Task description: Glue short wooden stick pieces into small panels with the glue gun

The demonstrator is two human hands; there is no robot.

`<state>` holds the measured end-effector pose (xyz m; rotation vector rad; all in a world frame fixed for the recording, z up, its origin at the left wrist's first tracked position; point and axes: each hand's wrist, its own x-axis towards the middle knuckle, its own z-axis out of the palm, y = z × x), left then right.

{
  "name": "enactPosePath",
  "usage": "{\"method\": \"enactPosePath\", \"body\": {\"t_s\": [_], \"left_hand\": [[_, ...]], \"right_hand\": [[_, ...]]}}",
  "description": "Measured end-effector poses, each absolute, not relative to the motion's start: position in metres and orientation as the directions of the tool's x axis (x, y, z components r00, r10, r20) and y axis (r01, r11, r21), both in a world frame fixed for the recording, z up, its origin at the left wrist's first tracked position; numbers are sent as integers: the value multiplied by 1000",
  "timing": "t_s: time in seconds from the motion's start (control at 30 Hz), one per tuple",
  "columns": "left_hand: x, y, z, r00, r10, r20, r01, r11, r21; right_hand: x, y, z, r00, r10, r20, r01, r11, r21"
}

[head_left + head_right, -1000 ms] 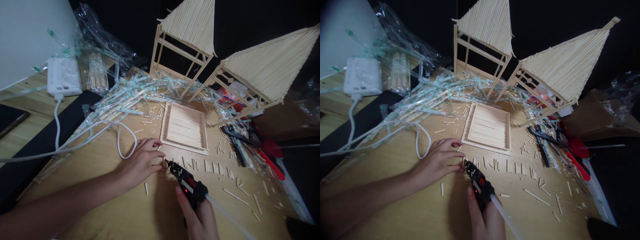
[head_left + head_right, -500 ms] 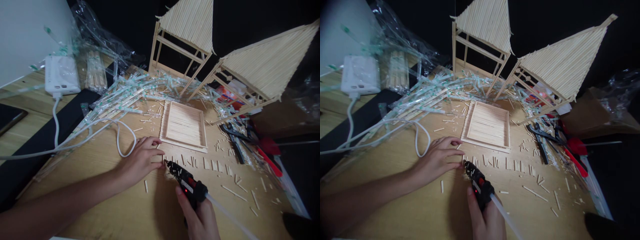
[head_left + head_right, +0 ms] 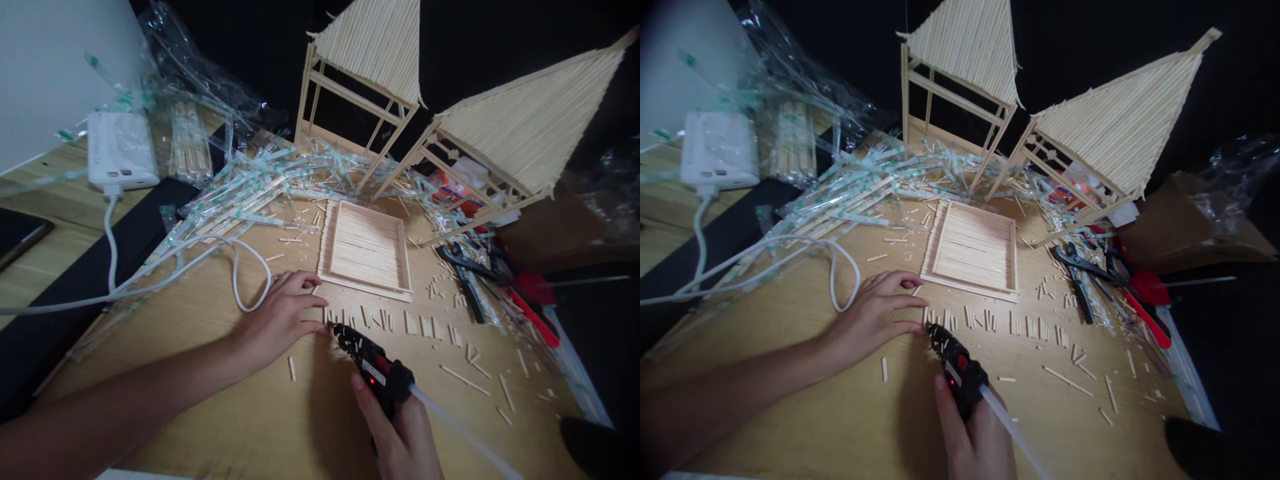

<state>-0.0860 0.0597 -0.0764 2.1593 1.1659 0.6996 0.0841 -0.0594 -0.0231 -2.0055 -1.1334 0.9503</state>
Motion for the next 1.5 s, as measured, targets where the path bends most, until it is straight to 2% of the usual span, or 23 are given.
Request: {"method": "enactPosePath", "body": {"t_s": [0.37, 0.53, 1.0, 1.5], "left_hand": [[-87, 59, -73, 492, 853, 175, 556, -462, 691], [-87, 61, -73, 484, 860, 161, 554, -444, 704], [-88, 60, -75, 494, 857, 149, 558, -444, 701], [-86, 58, -75, 474, 865, 165, 565, -442, 697]], "right_hand": [[85, -66, -23, 398, 865, -305, 408, -465, -786], [83, -68, -21, 429, 864, -264, 378, -437, -816], [82, -67, -20, 391, 878, -275, 364, -422, -831], [88, -64, -23, 339, 899, -276, 441, -411, -798]]}}
